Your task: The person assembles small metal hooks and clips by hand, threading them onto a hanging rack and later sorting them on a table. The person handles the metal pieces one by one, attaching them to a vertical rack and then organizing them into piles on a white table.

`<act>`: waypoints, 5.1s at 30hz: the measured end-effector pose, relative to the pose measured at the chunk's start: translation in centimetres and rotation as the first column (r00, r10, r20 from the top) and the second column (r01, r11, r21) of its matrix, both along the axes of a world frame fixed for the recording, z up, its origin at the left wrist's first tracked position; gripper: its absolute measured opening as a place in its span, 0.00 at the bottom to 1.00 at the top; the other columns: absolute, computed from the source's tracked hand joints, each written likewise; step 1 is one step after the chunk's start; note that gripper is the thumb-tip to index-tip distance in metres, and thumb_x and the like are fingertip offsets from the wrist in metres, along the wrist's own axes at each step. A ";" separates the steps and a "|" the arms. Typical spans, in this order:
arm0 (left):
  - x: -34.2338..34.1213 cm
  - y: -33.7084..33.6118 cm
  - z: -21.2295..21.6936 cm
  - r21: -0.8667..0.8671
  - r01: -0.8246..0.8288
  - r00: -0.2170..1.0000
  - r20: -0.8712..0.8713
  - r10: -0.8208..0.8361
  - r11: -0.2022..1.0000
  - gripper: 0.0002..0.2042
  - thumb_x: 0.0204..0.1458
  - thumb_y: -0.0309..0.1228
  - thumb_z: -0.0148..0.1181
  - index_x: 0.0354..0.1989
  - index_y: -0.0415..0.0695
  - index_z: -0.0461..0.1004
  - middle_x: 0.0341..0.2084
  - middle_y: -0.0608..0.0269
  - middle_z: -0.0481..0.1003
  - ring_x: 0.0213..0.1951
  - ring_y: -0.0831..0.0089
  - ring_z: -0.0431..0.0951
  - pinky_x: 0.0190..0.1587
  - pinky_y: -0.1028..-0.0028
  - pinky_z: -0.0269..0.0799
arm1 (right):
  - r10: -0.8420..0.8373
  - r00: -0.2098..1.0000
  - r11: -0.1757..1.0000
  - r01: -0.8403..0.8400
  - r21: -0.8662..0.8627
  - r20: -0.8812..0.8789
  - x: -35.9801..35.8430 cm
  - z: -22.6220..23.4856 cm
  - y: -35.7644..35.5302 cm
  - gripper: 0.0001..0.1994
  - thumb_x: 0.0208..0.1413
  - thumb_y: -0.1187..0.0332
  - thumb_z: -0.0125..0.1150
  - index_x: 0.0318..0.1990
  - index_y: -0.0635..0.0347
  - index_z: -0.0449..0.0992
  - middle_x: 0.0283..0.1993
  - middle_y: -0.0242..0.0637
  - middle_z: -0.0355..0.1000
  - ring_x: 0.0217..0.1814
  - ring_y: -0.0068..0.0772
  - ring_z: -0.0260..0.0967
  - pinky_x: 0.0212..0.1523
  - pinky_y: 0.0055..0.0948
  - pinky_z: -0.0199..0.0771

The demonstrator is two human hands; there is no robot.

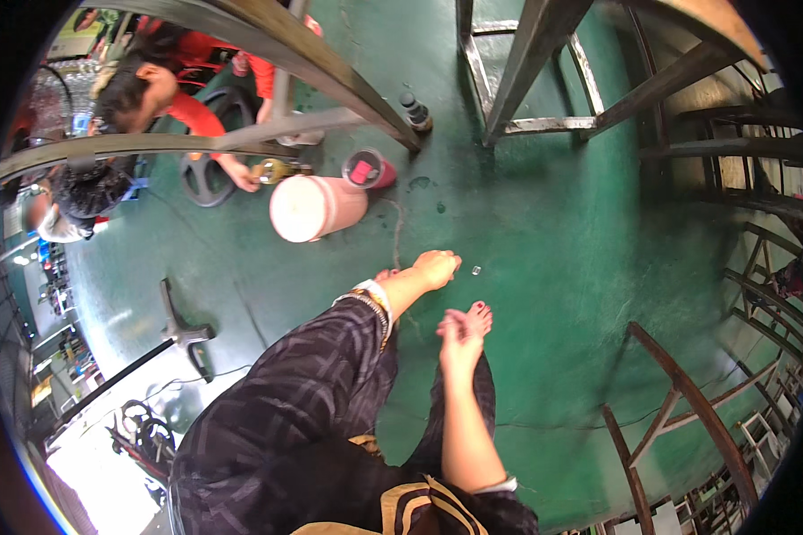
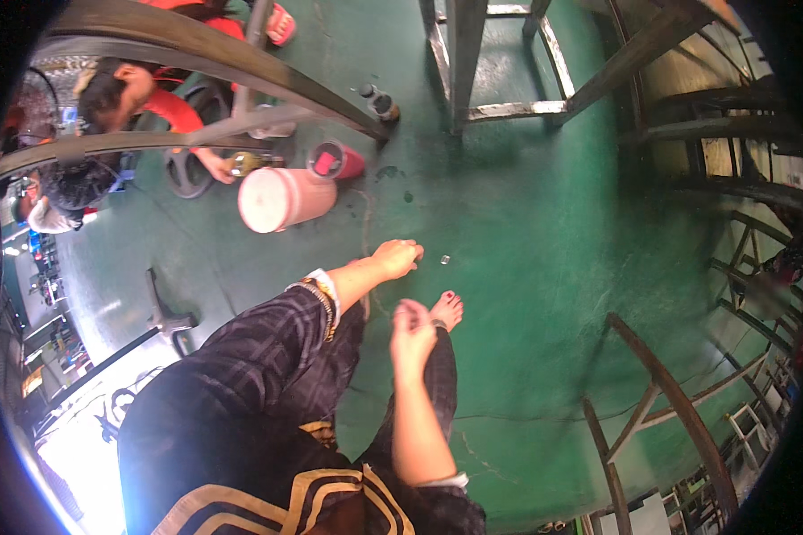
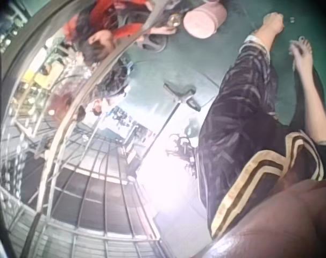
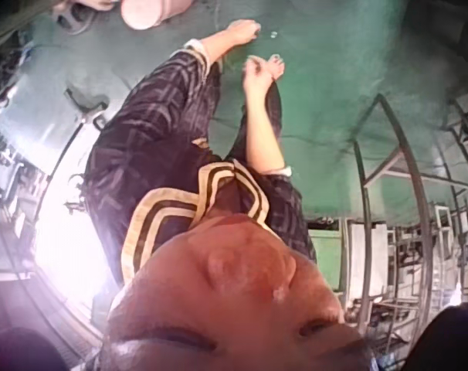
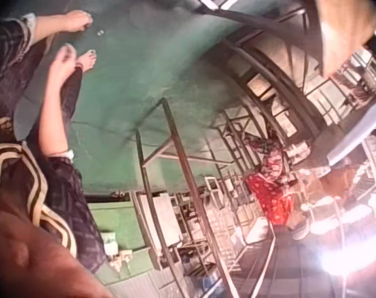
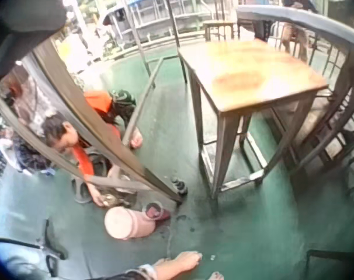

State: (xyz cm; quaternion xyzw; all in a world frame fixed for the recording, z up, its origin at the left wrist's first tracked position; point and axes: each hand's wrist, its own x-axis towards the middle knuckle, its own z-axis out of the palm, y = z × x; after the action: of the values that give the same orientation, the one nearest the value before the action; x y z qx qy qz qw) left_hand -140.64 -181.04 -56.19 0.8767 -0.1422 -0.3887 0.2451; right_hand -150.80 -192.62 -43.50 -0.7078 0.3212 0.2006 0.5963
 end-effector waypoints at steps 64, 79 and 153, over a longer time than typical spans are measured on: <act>28.8 -8.0 52.5 -0.522 -0.767 0.639 -0.564 0.523 0.374 0.07 0.52 0.26 0.58 0.40 0.41 0.73 0.19 0.70 0.69 0.17 0.85 0.63 0.17 0.84 0.55 | -0.303 0.518 0.541 0.784 -0.304 0.800 31.6 41.1 -34.7 0.12 0.54 0.69 0.60 0.45 0.62 0.75 0.34 0.34 0.70 0.31 0.26 0.67 0.35 0.25 0.70; 45.7 -22.8 54.9 -0.433 -0.698 0.678 -0.144 0.721 0.570 0.08 0.47 0.31 0.64 0.30 0.40 0.76 0.17 0.73 0.70 0.20 0.85 0.65 0.23 0.81 0.60 | 0.278 0.919 0.440 0.137 -0.888 0.280 59.8 43.9 -43.8 0.34 0.53 0.49 0.54 0.63 0.57 0.57 0.68 0.50 0.48 0.73 0.49 0.36 0.69 0.56 0.28; 84.3 -22.7 48.5 0.326 0.094 0.995 -0.060 -0.079 0.941 0.19 0.42 0.38 0.61 0.40 0.38 0.76 0.43 0.48 0.75 0.49 0.53 0.74 0.50 0.61 0.70 | 0.213 0.959 0.295 0.118 -0.948 0.185 61.7 43.3 -43.7 0.37 0.47 0.49 0.58 0.61 0.64 0.58 0.64 0.48 0.57 0.69 0.50 0.50 0.67 0.55 0.44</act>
State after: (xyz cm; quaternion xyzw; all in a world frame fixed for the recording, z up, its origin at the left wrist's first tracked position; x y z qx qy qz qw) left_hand -56.35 -203.71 -7.70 0.8891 -0.1081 -0.4373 0.0815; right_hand -89.14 -236.37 -0.21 -0.9522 0.2688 -0.1123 0.0914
